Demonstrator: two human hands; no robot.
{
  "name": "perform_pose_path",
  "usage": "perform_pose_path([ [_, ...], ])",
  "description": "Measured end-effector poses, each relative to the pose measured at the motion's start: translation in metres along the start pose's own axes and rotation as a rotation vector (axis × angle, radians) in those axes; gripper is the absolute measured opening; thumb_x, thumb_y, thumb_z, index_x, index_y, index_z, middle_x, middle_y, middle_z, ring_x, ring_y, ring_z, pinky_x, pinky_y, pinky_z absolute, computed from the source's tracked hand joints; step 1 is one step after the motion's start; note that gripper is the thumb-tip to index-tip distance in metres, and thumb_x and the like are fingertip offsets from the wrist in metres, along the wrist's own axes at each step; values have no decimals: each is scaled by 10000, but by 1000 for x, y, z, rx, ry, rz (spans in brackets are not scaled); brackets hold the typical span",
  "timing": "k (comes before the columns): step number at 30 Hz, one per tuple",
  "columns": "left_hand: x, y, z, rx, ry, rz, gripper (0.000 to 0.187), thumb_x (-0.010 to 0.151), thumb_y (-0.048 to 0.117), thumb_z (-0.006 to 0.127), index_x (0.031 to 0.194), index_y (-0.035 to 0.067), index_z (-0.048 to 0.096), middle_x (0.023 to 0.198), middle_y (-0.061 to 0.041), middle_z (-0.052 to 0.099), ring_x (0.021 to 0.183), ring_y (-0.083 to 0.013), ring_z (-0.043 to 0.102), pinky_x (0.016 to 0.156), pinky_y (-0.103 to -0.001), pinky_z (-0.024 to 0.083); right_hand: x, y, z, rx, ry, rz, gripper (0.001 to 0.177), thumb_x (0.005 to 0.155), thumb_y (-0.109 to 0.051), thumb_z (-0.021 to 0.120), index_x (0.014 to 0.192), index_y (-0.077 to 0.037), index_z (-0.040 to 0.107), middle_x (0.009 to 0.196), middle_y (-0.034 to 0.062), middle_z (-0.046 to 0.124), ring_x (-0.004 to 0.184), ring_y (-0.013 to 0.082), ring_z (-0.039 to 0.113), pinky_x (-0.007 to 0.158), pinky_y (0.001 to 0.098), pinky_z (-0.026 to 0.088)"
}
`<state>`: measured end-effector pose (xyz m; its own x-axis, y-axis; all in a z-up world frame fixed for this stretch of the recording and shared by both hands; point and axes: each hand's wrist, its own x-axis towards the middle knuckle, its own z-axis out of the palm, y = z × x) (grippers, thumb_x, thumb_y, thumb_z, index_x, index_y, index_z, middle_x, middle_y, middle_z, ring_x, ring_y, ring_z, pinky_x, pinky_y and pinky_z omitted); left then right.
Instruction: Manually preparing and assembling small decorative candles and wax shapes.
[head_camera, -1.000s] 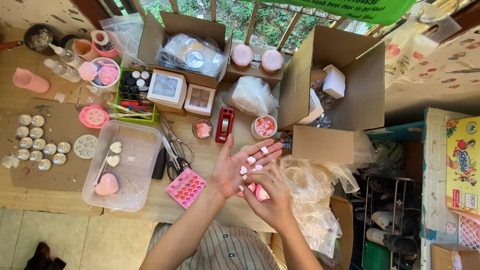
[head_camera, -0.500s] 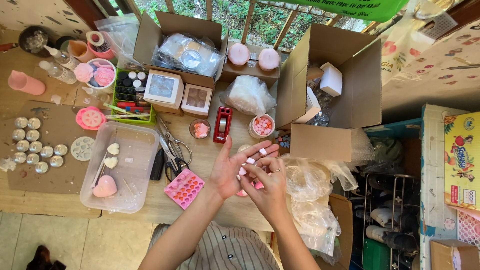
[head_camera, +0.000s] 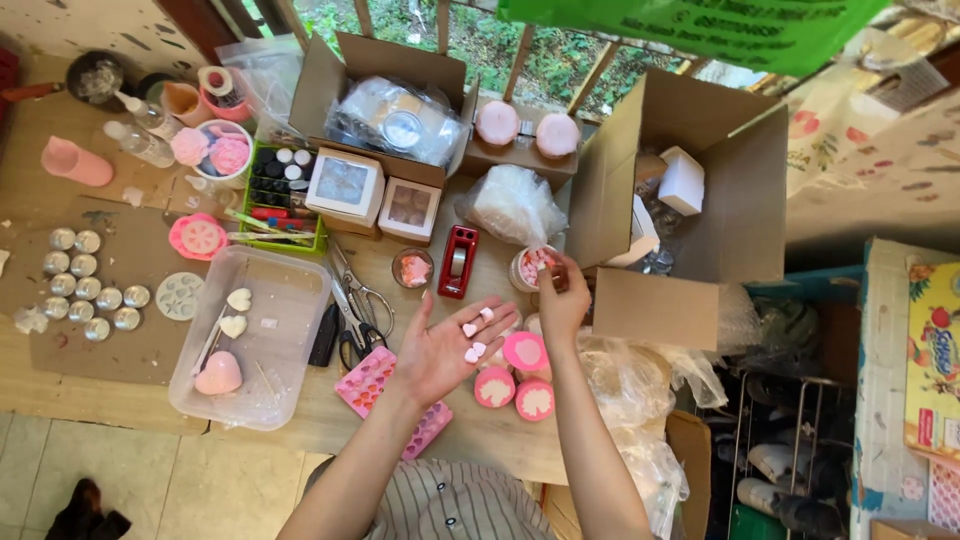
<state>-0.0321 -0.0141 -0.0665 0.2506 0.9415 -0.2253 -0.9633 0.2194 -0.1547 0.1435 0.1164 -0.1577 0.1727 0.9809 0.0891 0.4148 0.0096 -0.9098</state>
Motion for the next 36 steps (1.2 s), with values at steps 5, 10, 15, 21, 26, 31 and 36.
perform_pose_path([
  [5, 7, 2, -27, -87, -72, -74, 904, 1073, 663, 367, 1556, -101, 386, 1450, -228, 536, 1353, -319, 494, 1206, -454, 346, -32, -139, -52, -29, -546, -595, 235, 698, -123, 825, 900, -61, 721, 1099, 69, 603, 1022, 245, 593, 839, 389, 500],
  [10, 10, -5, -26, 45, 4, -82, 852, 1047, 668, 405, 1472, -69, 462, 1308, -179, 596, 1274, -302, 541, 1147, -443, 396, -47, -172, -59, -317, -555, -647, 264, 641, -174, 880, 831, -65, 733, 1109, 102, 641, 1063, 309, 567, 831, 453, 454],
  [15, 12, -4, -21, -1, -22, -96, 882, 1075, 658, 398, 1525, -100, 410, 1419, -236, 538, 1374, -338, 477, 1191, -470, 358, -35, -111, -57, -113, -480, -473, 230, 704, -122, 839, 897, -59, 732, 1060, 96, 701, 1053, 274, 626, 895, 389, 524],
  [21, 8, -1, -13, -71, 11, -76, 933, 1025, 644, 359, 1559, -113, 243, 1632, -311, 271, 1526, -396, 288, 1252, -485, 252, 6, 48, -8, 49, -175, 129, 216, 908, -164, 765, 1044, 1, 737, 876, 74, 754, 779, 124, 683, 720, 274, 554],
  [26, 10, 4, -13, -64, -7, -55, 948, 1015, 665, 362, 1561, -101, 243, 1624, -300, 290, 1524, -387, 283, 1250, -484, 250, -8, -29, -22, -62, -155, 5, 194, 977, -163, 745, 1078, 2, 729, 878, 56, 725, 752, 125, 642, 707, 267, 536],
  [31, 14, 7, -23, -1, 20, -23, 965, 1018, 690, 366, 1573, -93, 270, 1617, -273, 345, 1475, -346, 374, 1212, -456, 321, -49, -113, -57, 35, -579, -112, 274, 805, -82, 763, 1075, -50, 729, 900, 36, 678, 727, 103, 621, 634, 248, 519],
  [36, 14, 4, -18, -117, -234, -93, 949, 1128, 687, 350, 1654, -99, 271, 1679, -272, 363, 1404, -332, 467, 1155, -439, 407, -67, -140, -63, -72, -756, -295, 313, 744, -107, 850, 1032, -70, 733, 973, 50, 637, 691, 136, 621, 560, 256, 506],
])
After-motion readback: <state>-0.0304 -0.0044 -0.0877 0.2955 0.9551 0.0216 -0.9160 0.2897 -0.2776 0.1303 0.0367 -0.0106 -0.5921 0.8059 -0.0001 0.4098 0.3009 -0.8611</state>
